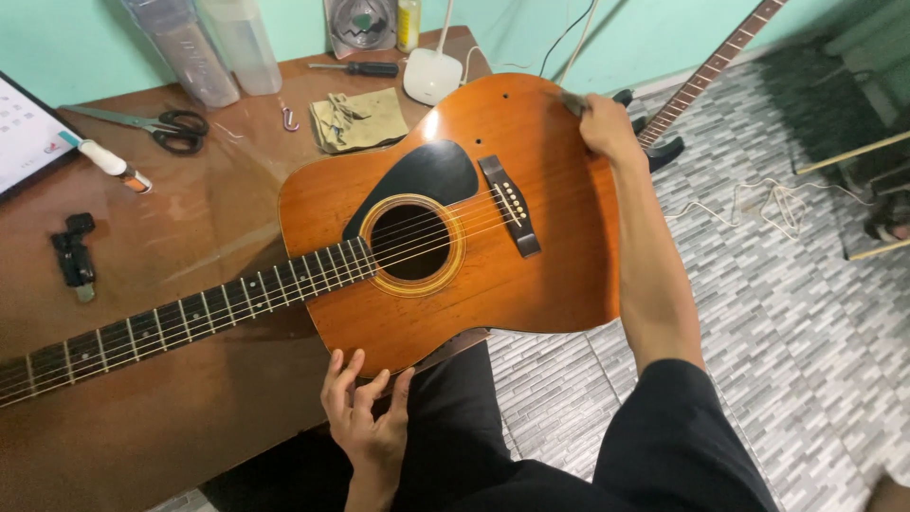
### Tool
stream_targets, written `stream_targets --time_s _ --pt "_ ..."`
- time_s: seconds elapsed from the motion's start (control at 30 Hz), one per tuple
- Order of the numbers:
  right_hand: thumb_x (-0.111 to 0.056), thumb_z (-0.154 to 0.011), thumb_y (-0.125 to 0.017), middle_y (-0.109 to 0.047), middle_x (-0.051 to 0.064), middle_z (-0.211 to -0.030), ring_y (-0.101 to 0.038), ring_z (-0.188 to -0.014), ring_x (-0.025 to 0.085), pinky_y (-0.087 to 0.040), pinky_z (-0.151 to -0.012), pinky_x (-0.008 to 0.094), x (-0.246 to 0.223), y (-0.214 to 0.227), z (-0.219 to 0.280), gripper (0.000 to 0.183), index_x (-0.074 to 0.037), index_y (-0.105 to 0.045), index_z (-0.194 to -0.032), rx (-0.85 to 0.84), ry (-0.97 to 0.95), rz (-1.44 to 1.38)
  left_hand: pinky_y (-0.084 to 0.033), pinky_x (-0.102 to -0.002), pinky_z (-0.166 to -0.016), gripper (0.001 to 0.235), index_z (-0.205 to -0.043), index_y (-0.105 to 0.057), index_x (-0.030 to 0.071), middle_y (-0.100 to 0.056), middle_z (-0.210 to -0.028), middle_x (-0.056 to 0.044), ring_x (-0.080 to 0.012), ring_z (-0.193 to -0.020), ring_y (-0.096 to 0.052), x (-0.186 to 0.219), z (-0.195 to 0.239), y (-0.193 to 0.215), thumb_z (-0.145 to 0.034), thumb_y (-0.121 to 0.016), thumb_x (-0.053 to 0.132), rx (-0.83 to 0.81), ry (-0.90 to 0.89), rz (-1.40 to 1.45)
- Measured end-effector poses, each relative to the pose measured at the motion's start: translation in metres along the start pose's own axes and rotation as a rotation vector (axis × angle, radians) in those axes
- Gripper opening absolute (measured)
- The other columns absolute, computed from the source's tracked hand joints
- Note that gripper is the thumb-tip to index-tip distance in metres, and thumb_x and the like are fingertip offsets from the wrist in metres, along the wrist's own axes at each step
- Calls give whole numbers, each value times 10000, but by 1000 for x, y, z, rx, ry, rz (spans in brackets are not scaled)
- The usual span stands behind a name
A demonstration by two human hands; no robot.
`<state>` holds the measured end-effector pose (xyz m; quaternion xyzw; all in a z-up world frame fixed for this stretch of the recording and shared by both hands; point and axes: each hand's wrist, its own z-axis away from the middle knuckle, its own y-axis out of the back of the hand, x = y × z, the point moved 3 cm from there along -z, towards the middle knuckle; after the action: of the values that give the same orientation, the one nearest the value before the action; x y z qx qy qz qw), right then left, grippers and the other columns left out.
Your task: The person cleans an acoustic guitar resting on a table using a cloth. They wipe the body, soundhole, and fretboard of the guitar.
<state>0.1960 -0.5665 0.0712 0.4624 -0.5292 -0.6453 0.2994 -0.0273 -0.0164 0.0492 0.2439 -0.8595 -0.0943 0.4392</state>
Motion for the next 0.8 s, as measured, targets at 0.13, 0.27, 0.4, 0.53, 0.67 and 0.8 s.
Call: stream_targets --time_s 0.13,0.27,0.4,0.53,0.67,0.8 --pt "-116 -943 -345 -672 290 -982 -593 -905 526 -417 -760 571 33 4 60 233 -8 -549 -907 60 15 54 -665 -352 -835 276 -929 -704 26 -622 -1235 -187 -385 -1326 -551 1 -2 0 -781 -901 151 11 -7 28" --pt "-109 -906 -341 -683 290 -956 -588 -891 544 -423 -769 592 43 10 122 244 -16 -567 -894 58 -74 86 -627 -437 -970 289 -946 -690 20 -615 -1269 -178 -375 -1372 -493 0 0 1 -794 -901 144 -19 -25 19" --pt "-105 -920 -323 -685 256 -889 -613 -840 483 -438 -720 536 42 15 169 278 -46 -591 -965 47 -118 65 -618 -428 -950 295 -961 -677 32 -623 -1292 -174 -373 -1382 -494 -3 2 -1 -831 -877 204 8 -71 -8" --pt "-82 -951 -288 -658 225 -872 -579 -805 403 -430 -713 494 17 33 217 260 -41 -545 -960 -14 -225 21 -534 -494 -1053 280 -926 -678 23 -645 -1265 -184 -358 -1385 -499 -3 1 -1 -833 -874 200 23 -77 1" --pt "-83 -1002 -254 -637 210 -868 -562 -742 335 -431 -687 454 -12 47 260 339 -37 -489 -1243 -65 -338 -78 -603 -443 -947 291 -942 -681 12 -626 -1282 -170 -376 -1372 -510 -4 1 -1 -839 -885 192 28 -100 2" --pt "-41 -1025 -298 -582 169 -753 -504 -657 295 -388 -655 426 3 27 295 277 -23 -535 -1169 95 -289 -212 -512 -574 -1093 276 -938 -654 6 -630 -1254 -204 -373 -1372 -500 5 -6 3 -855 -869 160 40 -124 19"
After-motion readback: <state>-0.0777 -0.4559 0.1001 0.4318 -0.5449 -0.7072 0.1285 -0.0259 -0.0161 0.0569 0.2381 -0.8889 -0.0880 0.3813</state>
